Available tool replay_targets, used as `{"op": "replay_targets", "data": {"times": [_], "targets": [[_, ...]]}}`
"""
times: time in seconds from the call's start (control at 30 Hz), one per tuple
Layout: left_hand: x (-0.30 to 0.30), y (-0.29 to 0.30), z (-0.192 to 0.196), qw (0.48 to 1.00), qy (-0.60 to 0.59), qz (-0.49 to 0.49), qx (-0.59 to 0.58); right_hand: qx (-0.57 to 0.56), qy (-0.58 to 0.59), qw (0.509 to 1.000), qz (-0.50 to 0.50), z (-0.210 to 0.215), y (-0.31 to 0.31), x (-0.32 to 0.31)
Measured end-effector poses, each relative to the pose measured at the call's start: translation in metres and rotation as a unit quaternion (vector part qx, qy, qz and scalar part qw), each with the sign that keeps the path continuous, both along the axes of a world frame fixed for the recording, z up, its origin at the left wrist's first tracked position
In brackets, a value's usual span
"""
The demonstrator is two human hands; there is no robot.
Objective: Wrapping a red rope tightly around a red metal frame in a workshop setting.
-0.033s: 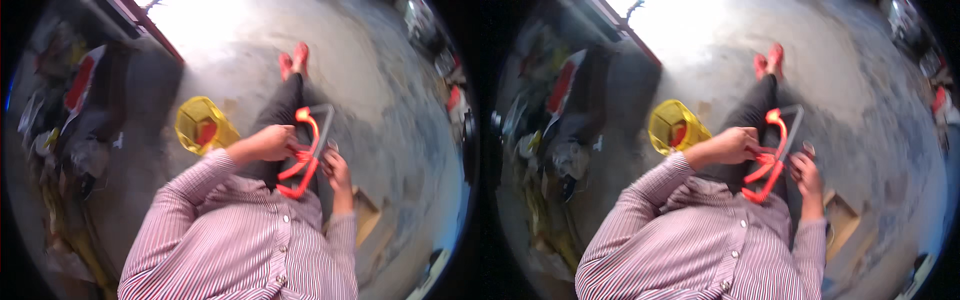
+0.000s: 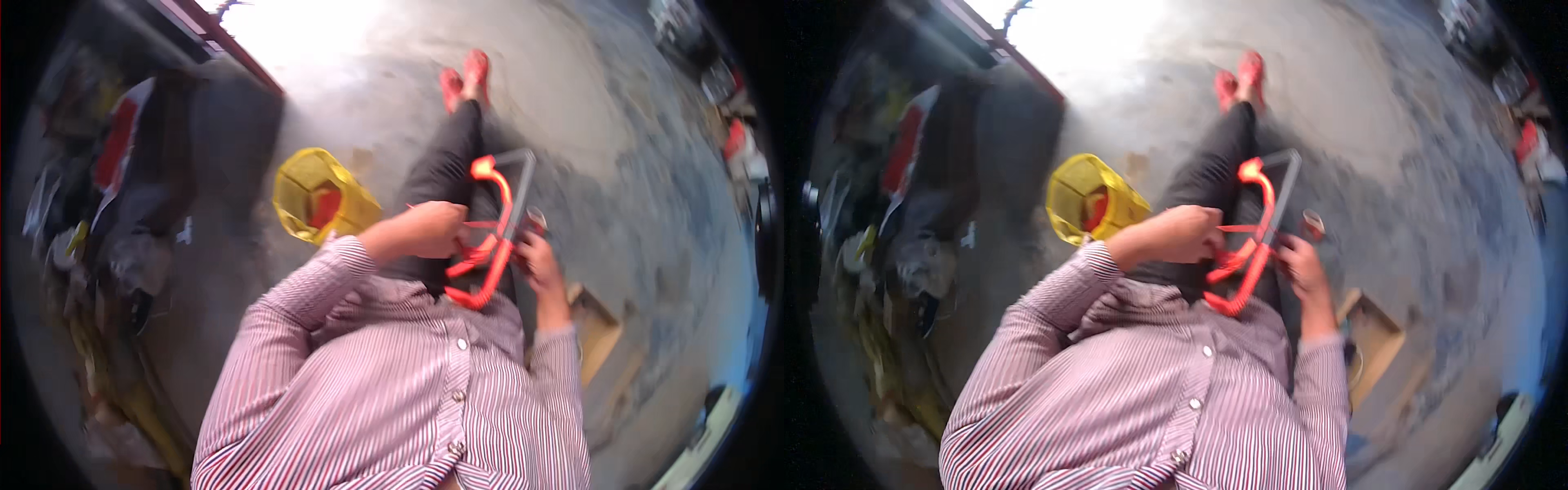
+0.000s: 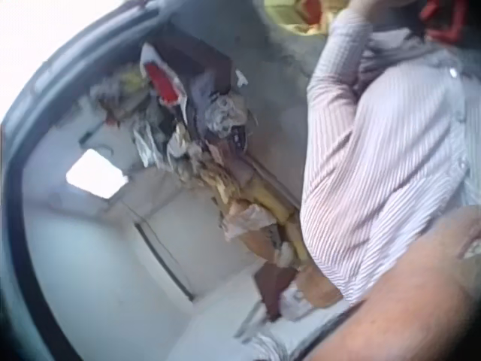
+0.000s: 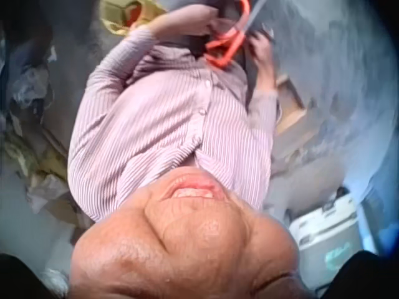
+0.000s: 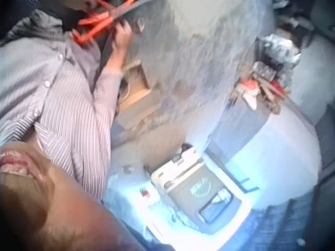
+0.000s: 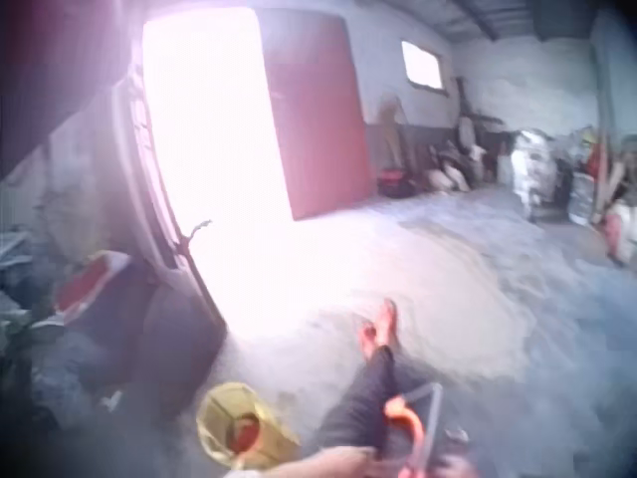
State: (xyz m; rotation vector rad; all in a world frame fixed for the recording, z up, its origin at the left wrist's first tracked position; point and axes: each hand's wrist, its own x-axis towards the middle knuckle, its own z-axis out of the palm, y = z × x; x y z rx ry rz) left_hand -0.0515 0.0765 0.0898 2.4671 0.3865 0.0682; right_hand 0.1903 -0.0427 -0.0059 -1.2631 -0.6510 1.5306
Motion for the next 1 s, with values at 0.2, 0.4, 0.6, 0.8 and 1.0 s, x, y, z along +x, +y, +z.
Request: {"op": "replay_targets", "data": {"times": [0.2, 0.4, 0.6, 0.8, 1.0], "targets": [[0.023, -0.034, -0.039, 0.991, 0.098, 0.09, 0.016, 0.031, -0.078, 0.966, 0.245, 0.031, 0.004, -0.016], [0.035, -0.037, -0.047, 0.981, -0.122, 0.127, -0.081, 0.012, -0.213, 0.968, 0.128, 0.039, -0.016, -0.017], [0.053, -0.032, -0.039, 0.884, -0.195, 0.328, -0.27, 0.196, -0.041, 0.957, -0.209, 0.091, -0.039, 0.056], [0.072, -0.029, -0.064, 0.646, -0.08, 0.287, -0.703, 0.308, 0.155, 0.905, -0.251, 0.156, -0.134, 0.17], [0.069, -0.035, -0.063, 0.664, -0.081, 0.289, -0.684, 0.182, -0.022, 0.861, -0.474, 0.115, -0.18, 0.2]]}}
